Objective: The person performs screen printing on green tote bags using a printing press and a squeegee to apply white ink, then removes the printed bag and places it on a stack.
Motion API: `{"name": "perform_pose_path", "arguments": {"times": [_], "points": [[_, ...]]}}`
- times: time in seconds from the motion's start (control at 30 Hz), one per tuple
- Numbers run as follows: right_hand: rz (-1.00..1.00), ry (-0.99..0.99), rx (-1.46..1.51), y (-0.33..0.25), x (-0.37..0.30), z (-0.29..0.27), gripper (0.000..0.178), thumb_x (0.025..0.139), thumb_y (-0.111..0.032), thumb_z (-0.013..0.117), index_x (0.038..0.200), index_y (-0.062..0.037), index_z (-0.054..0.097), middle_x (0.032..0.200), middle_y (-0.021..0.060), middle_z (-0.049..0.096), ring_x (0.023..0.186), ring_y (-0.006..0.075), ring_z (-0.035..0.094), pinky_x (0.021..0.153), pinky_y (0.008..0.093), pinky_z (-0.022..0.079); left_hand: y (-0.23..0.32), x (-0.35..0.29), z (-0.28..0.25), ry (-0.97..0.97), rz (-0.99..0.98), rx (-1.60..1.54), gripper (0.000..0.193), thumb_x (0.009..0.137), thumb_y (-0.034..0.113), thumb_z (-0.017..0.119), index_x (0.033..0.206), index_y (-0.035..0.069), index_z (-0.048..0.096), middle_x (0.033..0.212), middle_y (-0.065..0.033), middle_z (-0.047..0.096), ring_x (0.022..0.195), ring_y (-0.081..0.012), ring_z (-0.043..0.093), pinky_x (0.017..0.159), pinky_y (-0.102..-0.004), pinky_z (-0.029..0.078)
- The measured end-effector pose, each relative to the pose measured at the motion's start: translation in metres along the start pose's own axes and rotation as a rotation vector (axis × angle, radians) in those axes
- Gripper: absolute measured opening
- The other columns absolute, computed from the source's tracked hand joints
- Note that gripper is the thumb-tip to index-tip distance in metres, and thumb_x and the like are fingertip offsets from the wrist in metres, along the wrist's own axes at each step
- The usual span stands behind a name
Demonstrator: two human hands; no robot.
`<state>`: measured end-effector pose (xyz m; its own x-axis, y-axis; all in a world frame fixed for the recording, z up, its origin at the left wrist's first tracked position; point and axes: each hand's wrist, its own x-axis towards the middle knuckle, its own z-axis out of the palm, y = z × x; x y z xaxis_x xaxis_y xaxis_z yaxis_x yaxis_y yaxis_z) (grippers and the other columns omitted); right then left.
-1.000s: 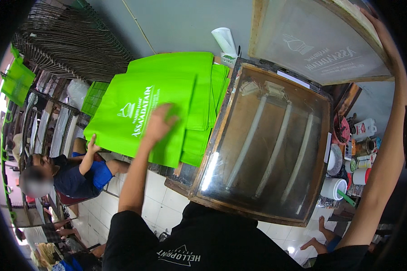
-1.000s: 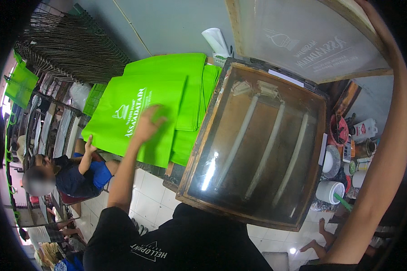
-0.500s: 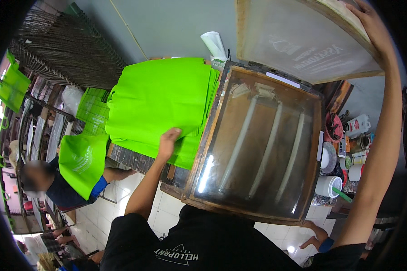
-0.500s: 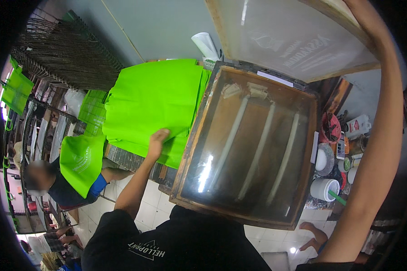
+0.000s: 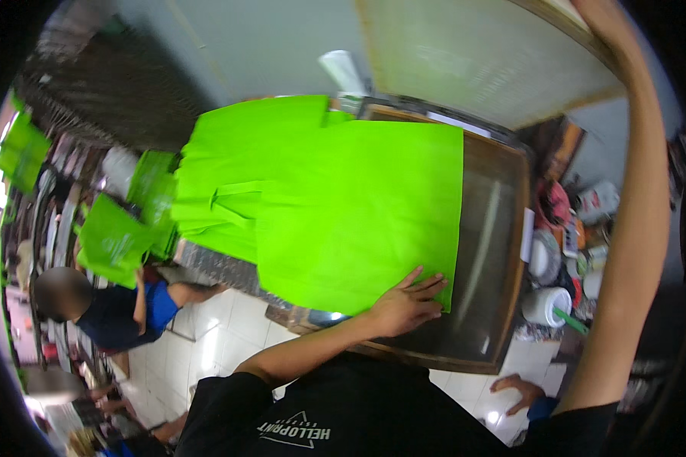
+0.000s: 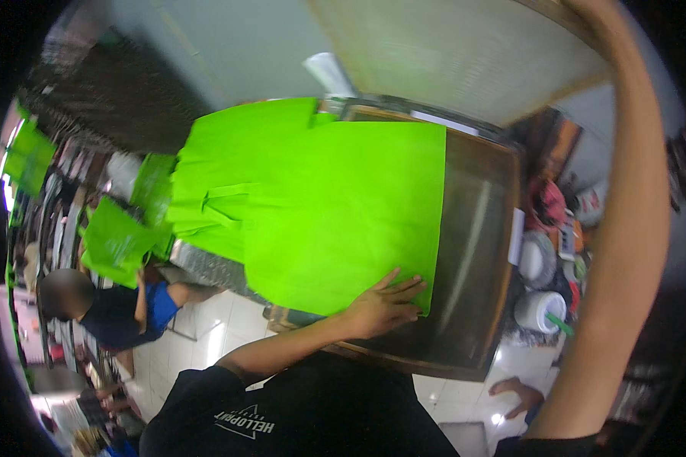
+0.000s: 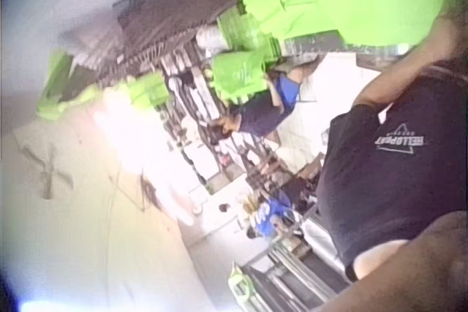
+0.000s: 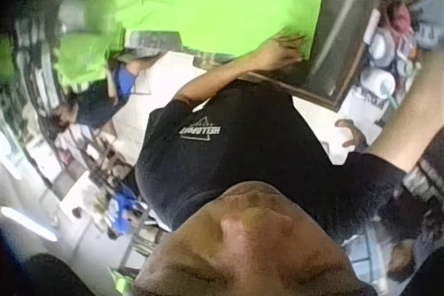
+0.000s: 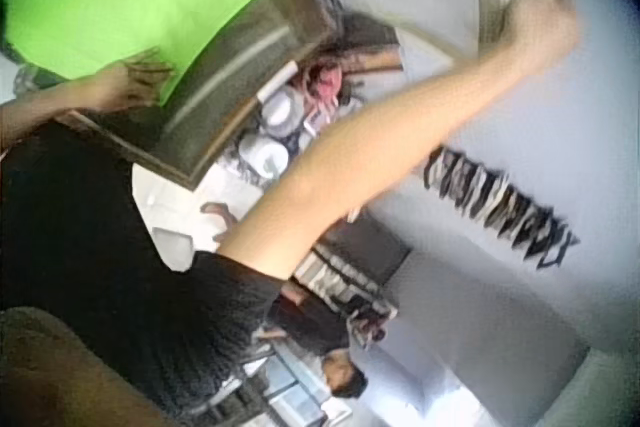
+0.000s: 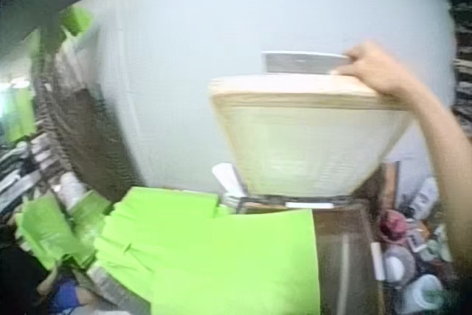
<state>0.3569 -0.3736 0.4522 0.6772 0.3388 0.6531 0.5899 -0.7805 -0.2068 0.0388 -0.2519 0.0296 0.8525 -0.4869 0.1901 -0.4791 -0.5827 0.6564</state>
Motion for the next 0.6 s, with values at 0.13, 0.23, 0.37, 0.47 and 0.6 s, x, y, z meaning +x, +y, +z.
{"name": "perform_pose_path", "arguments": {"times": [0.13,0.23,0.37,0.47,0.6], "points": [[-0.173,0.091,0.024,0.003,0.001,0.026,0.052,0.085,-0.036,0.077,0.112,0.0077,0.073,0.107,0.0286,0.073,0.098,0.0362,0.071,0.093,0.046,0.054,0.041,0.024,0.034,-0.075,0.055,0.068,0.044,0.099,0.045,0.059,0.127,0.012,0.068,0.153,-0.0141,0.049,0.151,-0.0257,0.033,0.125,-0.054,0.018],[-0.186,-0.01,0.131,-0.008,-0.002,0.02,0.047,0.084,-0.036,0.077,0.107,0.0046,0.076,0.104,0.0271,0.074,0.095,0.0368,0.072,0.091,0.0481,0.054,0.047,0.052,0.051,-0.051,-0.058,-0.124,0.052,0.097,0.045,0.063,0.136,0.01,0.061,0.147,-0.0152,0.054,0.143,-0.0304,0.043,0.122,-0.0546,0.024],[-0.199,-0.017,0.061,-0.01,-0.014,0.008,0.042,0.084,-0.036,0.076,0.101,0.0021,0.078,0.102,0.0267,0.074,0.093,0.0384,0.072,0.088,0.0469,0.055,-0.025,0.159,0.006,0.231,-0.101,0.019,0.056,0.09,0.029,0.074,0.134,-0.002,0.058,0.123,-0.0256,0.065,0.117,-0.0419,0.059,0.103,-0.0528,0.043],[-0.233,-0.007,0.061,-0.009,-0.013,0.008,0.04,0.084,-0.037,0.074,0.098,0.0005,0.078,0.101,0.0259,0.073,0.093,0.0399,0.071,0.086,0.0461,0.055,-0.077,0.228,-0.042,0.162,-0.414,0.405,0.102,0.079,0.064,0.074,0.158,0.012,0.035,0.162,-0.0291,0.025,0.152,-0.0472,0.018,0.121,-0.0645,0.015],[-0.323,0.051,-0.176,-0.001,0.0,0.019,0.042,0.085,-0.041,0.071,0.099,-0.0019,0.078,0.105,0.0228,0.073,0.097,0.041,0.07,0.087,0.0465,0.055,-0.081,0.28,-0.048,-0.226,-0.635,0.362,0.144,0.056,0.087,0.074,0.165,0.018,0.009,0.168,-0.025,-0.014,0.153,-0.0442,-0.021,0.114,-0.0745,-0.007]]}}
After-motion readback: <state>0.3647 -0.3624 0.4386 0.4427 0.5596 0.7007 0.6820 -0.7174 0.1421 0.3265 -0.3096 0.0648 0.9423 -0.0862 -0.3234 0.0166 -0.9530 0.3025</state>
